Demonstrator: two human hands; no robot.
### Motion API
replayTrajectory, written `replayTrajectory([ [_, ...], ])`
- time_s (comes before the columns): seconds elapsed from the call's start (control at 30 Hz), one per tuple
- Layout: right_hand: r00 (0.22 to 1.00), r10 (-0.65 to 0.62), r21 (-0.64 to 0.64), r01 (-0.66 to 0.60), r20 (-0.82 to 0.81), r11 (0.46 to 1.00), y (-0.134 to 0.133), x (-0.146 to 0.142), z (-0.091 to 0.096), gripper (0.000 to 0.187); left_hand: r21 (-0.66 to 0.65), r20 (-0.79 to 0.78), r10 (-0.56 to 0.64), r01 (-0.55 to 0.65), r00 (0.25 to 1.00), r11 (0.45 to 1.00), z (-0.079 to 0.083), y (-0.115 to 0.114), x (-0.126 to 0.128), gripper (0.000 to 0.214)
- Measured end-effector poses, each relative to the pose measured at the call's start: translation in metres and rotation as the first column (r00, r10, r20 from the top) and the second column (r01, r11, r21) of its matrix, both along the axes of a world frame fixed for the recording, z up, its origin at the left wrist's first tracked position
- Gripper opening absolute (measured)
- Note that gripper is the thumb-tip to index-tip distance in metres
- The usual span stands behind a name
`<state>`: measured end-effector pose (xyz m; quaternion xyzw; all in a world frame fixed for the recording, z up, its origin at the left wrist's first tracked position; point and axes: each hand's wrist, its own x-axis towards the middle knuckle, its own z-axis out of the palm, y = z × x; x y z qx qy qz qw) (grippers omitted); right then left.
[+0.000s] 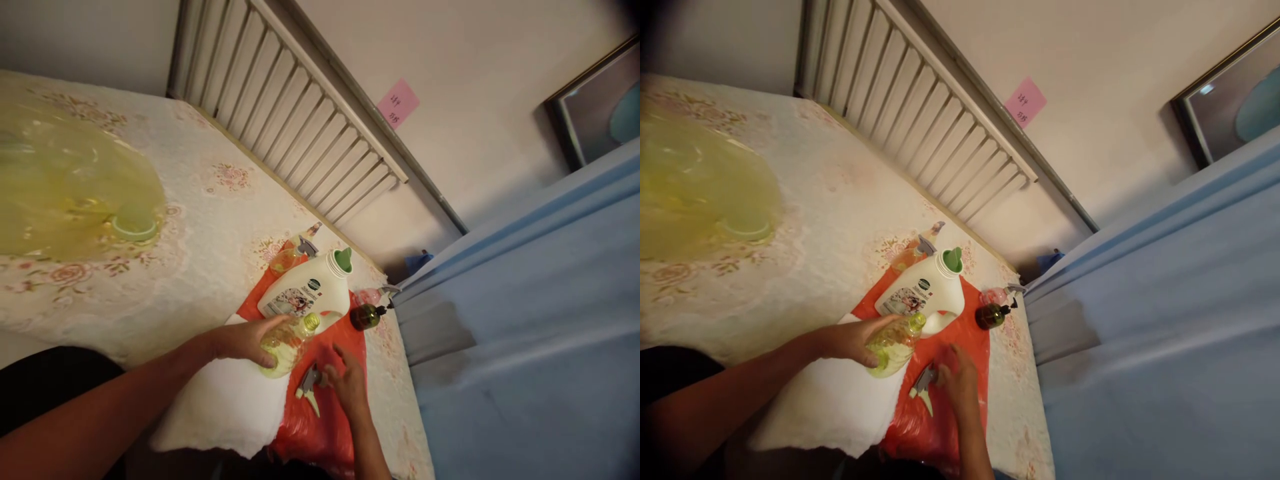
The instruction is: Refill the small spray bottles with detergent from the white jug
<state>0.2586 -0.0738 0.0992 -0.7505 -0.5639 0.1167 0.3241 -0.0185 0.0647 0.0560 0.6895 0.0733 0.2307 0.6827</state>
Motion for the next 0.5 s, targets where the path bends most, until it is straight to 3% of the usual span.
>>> replayTrajectory([
  [0.07, 0.981, -0.029, 0.063, 0.042, -0.191, 0.997, 0.017, 0.002, 0.013, 0.043, -0.083, 0.006, -0.049, 0.049, 0.999, 0.995, -0.003, 0.0, 0.001, 0.102],
  [0.2, 0.886, 0.176, 0.157, -0.118, -0.428, 0.981, 0.056, -0.009, 0.033, 0.037, -0.204, 0.038, -0.135, 0.14, 0.99, 0.969, -0.006, 0.001, 0.003, 0.101],
  [0.3, 0.834, 0.236, 0.197, -0.156, -0.499, 0.968, 0.083, -0.018, 0.036, 0.029, -0.226, 0.036, -0.153, 0.157, 0.988, 0.961, -0.006, 0.0, 0.003, 0.101],
  [0.5, 0.828, 0.179, 0.167, -0.105, -0.531, 0.98, 0.117, -0.025, 0.036, 0.02, -0.221, 0.009, -0.21, 0.207, 0.978, 0.953, 0.002, -0.004, 0.003, 0.101],
])
